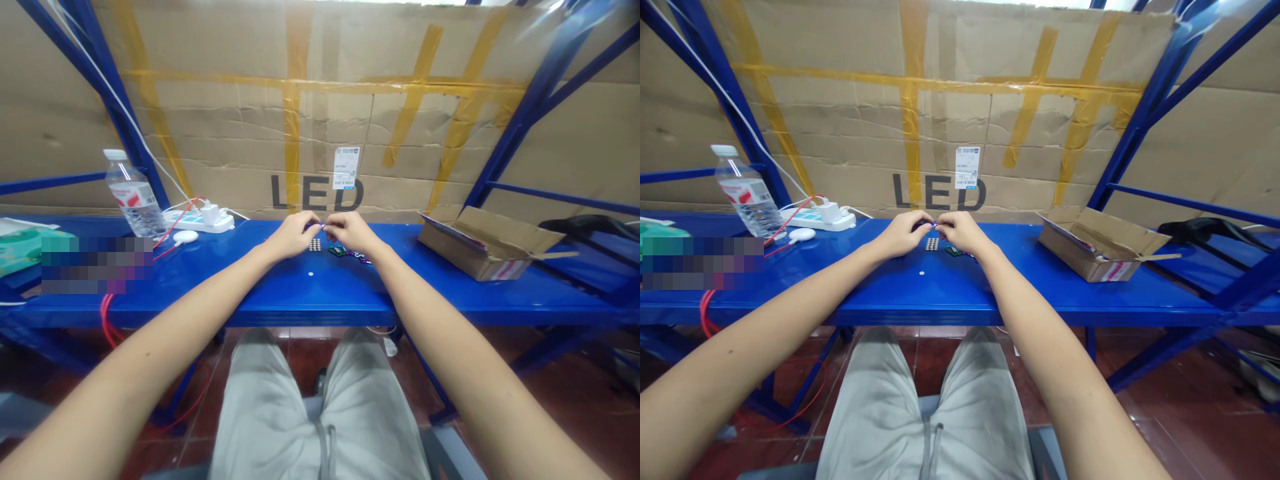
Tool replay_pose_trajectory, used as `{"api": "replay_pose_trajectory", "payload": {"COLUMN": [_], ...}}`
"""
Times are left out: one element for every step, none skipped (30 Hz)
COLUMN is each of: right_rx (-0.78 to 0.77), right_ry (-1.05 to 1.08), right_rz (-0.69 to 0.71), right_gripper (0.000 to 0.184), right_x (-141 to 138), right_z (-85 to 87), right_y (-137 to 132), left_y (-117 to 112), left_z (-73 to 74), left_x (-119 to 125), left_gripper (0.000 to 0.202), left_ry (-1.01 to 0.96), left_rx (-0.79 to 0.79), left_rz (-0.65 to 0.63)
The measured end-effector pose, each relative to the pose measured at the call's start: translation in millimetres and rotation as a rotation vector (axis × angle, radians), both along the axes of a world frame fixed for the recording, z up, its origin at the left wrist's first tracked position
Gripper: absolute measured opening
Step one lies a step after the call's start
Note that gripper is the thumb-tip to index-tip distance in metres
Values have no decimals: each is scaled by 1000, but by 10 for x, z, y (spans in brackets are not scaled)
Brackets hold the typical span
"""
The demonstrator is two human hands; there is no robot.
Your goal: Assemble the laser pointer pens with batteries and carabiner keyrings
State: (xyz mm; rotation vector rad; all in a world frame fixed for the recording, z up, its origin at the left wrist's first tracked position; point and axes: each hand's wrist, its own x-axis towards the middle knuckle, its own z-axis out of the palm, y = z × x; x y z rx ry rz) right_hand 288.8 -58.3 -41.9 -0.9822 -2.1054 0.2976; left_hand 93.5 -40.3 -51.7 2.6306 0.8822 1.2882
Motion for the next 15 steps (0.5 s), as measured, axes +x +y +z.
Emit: {"api": "replay_pose_trajectory", "payload": {"right_rx": [6,10,16,21,26,31,34,35,34,29,23,14,3,-7,-15], "right_ry": [-5,-12,-20,-29,-37,-44,-51,-55,-54,-49,-42,-36,-31,-30,-32], "right_rz": [-8,-12,-15,-15,-13,-11,-7,-3,1,5,10,15,19,23,27], "right_gripper": [23,23,22,22,21,20,20,20,20,20,20,21,21,21,21], "right_x": [3,5,7,8,8,8,8,9,10,13,17,21,26,30,34], "right_z": [-3,-7,-12,-19,-25,-31,-35,-38,-39,-39,-36,-32,-27,-21,-15], "right_y": [5,12,19,26,33,39,44,47,49,49,47,44,40,34,28], "left_y": [29,59,87,109,122,125,117,101,79,54,29,8,-9,-22,-30], "left_z": [-12,-23,-32,-38,-41,-40,-36,-30,-24,-18,-13,-10,-8,-8,-9], "left_x": [8,13,15,14,10,5,-3,-10,-18,-25,-29,-32,-33,-33,-32], "left_gripper": [18,23,26,27,26,23,20,16,12,9,6,3,3,4,6], "left_ry": [14,31,49,66,80,88,88,81,67,52,37,24,13,2,-8], "left_rx": [17,33,45,52,51,43,25,-2,-32,-62,-84,-96,-98,-94,-88], "left_rz": [17,29,37,41,46,49,51,50,47,43,36,25,12,-6,-28]}}
